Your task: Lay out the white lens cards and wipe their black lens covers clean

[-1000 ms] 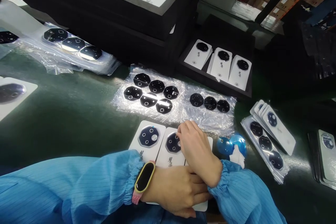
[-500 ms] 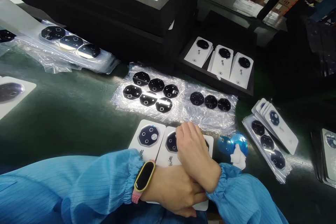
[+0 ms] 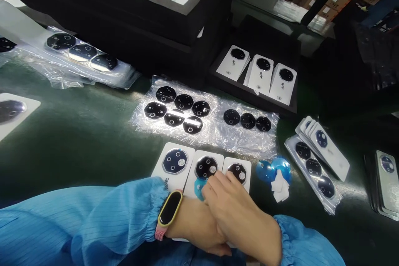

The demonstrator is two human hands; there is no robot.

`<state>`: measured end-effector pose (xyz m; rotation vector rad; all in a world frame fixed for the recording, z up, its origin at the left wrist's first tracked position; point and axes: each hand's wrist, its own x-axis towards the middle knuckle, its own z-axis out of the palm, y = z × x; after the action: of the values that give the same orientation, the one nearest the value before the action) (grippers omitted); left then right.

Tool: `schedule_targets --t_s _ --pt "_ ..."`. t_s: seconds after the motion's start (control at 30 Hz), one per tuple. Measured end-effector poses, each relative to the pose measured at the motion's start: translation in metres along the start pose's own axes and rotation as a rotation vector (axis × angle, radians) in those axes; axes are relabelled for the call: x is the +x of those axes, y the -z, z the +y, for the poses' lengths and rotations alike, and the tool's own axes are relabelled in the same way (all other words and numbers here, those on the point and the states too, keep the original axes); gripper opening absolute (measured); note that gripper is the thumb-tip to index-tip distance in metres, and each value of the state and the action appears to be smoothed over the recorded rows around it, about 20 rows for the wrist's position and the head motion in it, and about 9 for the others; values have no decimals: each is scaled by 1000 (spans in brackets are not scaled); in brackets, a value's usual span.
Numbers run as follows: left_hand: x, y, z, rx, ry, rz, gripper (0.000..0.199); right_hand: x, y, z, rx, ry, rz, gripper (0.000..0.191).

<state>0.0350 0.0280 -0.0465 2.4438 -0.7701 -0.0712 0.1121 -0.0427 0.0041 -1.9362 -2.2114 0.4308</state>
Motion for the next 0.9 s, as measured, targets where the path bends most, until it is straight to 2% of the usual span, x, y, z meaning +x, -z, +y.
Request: schedule_targets --t_s 0.07,0.13,0.17,0.23,0.33,0.43,0.57,0.73,0.9 --pt "1 -3 -1 14 -116 -38 30 -7 7 1 133 -65 -5 20" --pt "0 -6 -1 40 -153 -44 35 -15 14 3 296 -137 -12 20" --pt "0 -7 -2 55 -155 -27 38 -20 16 4 366 -177 -4 20" --pt "-3 -8 -3 93 -166 53 47 -32 20 10 422 -278 97 21" --pt "-9 -10 -4 170 -193 186 56 -52 20 28 283 -493 322 20" --pt "-13 -12 -5 212 -203 202 58 -65 14 49 7 -641 422 25" --pt "-12 -14 -4 211 -199 171 58 -65 1 63 -284 -661 530 31" --pt "-12 -12 -5 226 -202 144 58 -63 -7 62 -354 -634 559 27" --pt "-13 -14 -6 229 -208 180 58 -64 4 56 -414 -609 632 20"
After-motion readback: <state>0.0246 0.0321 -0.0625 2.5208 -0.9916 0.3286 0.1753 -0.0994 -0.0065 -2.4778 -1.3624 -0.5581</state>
